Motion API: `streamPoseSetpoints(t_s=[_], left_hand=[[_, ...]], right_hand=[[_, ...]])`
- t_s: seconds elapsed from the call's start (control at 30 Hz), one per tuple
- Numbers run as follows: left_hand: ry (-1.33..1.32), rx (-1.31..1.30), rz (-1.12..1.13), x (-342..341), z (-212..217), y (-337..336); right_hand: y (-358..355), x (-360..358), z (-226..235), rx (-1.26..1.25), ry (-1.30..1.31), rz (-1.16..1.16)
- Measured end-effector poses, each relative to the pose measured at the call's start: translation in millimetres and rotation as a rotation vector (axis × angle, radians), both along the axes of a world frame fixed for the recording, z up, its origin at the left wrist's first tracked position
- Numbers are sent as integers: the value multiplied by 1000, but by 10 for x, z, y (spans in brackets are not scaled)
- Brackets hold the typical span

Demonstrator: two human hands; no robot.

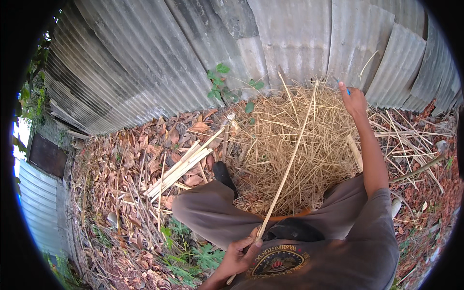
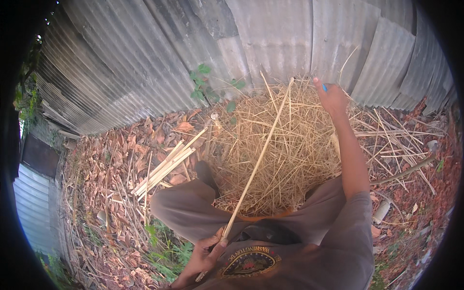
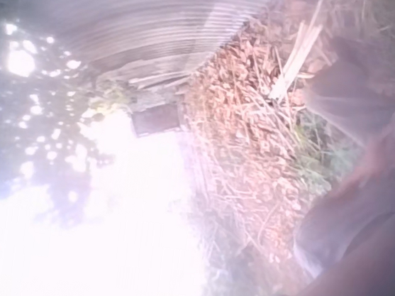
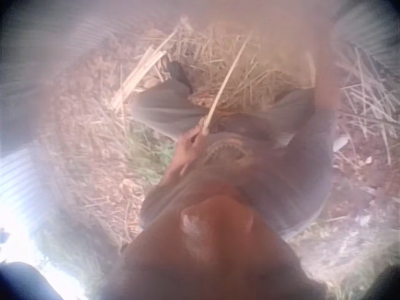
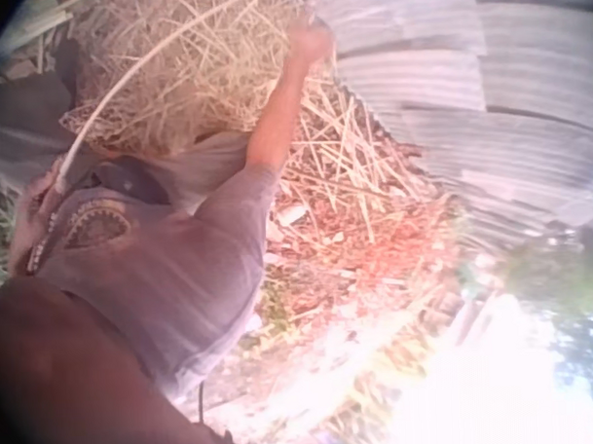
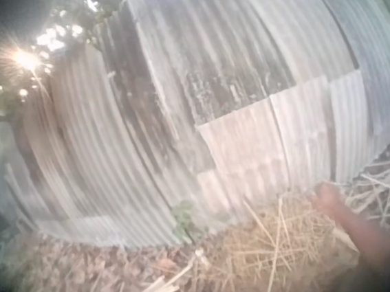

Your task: The person sits on the ground and splits a long piece of bamboo into thin strips using a knife. They then use a blue utility knife to further refine the strips, scraping and smoothing them.

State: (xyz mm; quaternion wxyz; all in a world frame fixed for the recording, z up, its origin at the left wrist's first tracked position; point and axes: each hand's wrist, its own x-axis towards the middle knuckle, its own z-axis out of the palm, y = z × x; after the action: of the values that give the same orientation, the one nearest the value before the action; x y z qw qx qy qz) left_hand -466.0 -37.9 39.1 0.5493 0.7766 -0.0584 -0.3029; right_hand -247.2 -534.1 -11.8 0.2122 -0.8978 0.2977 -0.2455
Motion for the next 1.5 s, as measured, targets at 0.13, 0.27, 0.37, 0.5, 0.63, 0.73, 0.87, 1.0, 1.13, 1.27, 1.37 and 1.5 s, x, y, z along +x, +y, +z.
streamPoseSetpoints(t_s=[0.13,0.27,0.37,0.5,0.63,0.73,0.87,1.0,1.13,1.27,1.37,1.5], left_hand=[[-244,-124,44,107,-191,-67],[-340,-64,63,319,-159,-212],[-386,-17,96,412,-119,-321],[-368,-80,139,439,-91,-418],[-448,-59,179,461,-174,-479],[-455,-48,140,520,-181,-500],[-250,-17,76,378,-139,-415],[-173,-10,15,179,-143,-313],[-260,72,-61,173,-218,-152],[-353,-7,-67,149,-217,-99],[-360,25,-117,133,-228,-56],[-363,27,-128,154,-169,-59]], right_hand=[[828,-363,210,44,63,388],[1702,-675,170,-195,25,859],[2035,-887,156,-235,-108,1050],[2130,-915,134,-331,-276,1047],[2014,-687,38,-380,-230,977],[1915,-568,-40,-389,-212,905],[1300,-144,9,-183,64,457],[1046,-110,29,-156,208,478],[1196,-221,7,-287,87,562],[861,-53,-83,-255,-12,506],[806,-1,-80,-353,-73,547],[651,130,-115,-360,-2,438]])
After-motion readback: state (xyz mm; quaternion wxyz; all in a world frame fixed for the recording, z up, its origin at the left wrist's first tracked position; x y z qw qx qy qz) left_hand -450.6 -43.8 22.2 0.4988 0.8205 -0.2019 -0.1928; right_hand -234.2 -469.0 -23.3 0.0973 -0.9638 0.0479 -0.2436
